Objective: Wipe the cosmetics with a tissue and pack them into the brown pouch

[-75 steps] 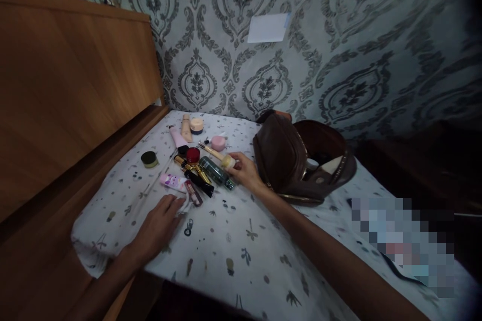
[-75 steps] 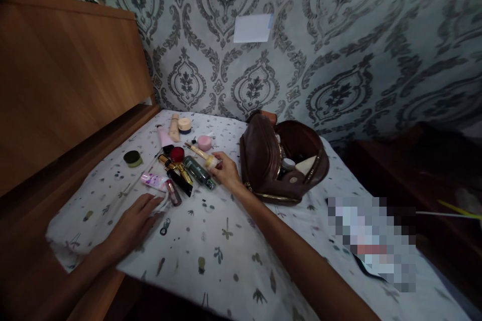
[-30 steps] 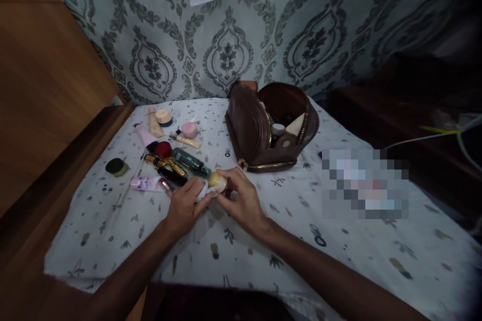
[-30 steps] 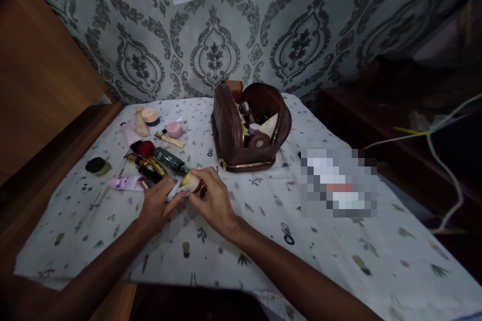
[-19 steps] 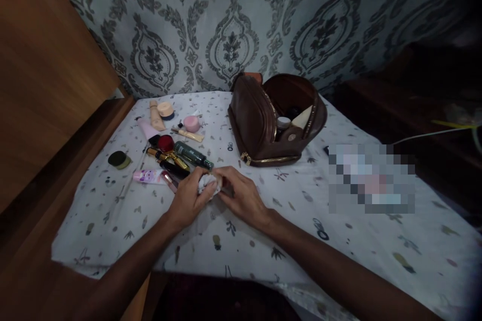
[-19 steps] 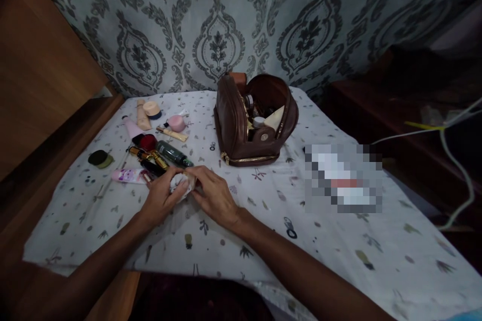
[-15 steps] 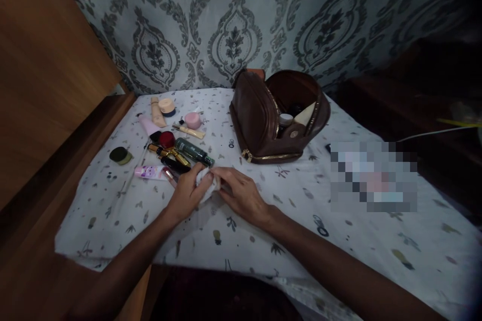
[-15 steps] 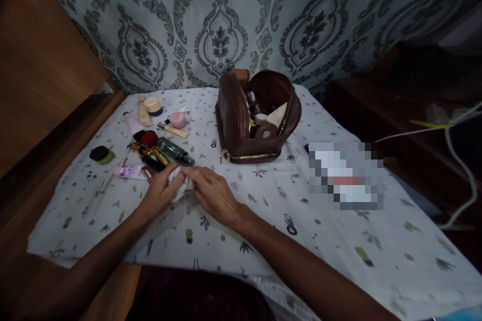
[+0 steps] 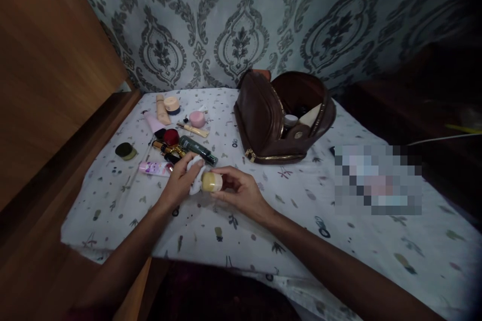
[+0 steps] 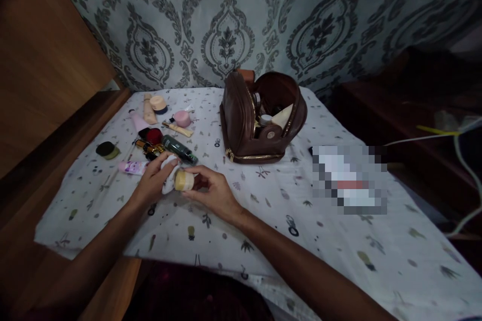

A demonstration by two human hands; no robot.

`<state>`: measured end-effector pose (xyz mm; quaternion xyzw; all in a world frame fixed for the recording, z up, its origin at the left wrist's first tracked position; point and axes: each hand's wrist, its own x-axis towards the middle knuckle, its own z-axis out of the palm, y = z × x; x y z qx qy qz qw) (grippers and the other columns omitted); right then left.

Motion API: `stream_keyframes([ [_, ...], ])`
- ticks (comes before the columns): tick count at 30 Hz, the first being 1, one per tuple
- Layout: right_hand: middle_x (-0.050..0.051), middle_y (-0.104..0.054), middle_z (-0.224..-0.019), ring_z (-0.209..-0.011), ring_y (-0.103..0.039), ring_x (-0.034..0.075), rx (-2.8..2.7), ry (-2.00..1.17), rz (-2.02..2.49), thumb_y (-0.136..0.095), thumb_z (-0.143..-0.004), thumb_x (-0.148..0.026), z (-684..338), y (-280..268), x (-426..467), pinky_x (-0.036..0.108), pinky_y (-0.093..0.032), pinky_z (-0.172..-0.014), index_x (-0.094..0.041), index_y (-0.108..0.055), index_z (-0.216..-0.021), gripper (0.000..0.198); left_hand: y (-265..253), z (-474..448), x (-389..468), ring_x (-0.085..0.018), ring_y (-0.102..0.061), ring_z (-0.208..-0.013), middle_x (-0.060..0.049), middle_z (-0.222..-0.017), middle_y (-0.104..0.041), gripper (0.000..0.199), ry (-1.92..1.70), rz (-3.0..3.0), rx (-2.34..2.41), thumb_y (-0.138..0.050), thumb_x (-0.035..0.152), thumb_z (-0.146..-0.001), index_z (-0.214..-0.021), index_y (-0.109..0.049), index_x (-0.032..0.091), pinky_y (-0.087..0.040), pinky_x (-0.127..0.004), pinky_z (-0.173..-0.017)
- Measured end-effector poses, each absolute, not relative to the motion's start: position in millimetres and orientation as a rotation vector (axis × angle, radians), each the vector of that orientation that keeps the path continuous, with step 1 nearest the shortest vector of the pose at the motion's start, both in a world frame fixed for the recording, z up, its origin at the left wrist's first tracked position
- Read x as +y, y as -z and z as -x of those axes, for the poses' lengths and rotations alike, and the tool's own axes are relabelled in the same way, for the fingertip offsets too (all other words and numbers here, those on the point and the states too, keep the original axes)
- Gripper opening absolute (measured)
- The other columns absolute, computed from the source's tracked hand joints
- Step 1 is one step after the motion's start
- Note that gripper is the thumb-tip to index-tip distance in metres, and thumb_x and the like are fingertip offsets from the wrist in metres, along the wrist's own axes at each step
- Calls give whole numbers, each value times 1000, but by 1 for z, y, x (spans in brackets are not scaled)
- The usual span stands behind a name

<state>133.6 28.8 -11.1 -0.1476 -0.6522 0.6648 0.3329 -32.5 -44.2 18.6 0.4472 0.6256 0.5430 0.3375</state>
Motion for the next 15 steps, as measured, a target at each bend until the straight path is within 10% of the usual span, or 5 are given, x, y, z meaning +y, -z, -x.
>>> stream_keyframes([
  [9, -1, -68, -80, -64, -55, 9, -1181, -2249, 543, -87, -62, -31, -129, 6, 29, 22, -44, -60, -19, -74, -95, 38, -25, 17, -54, -22, -54, -112, -10, -119, -58, 37, -1350, -1749, 1676, -40, 39, -99, -127, -52, 18, -42, -36, -98],
  [15, -1, -67, -76, -64, -55, 9, -1150, -2345, 513, -89, -60, -30, -131, 6, 31, 20, -43, -59, -16, -75, -90, 36, -20, 17, -53, -22, -57, -106, -10, -112, -60, 29, -1269, -1983, 1633, -48, 34, -97, -120, -56, 18, -46, -35, -93],
])
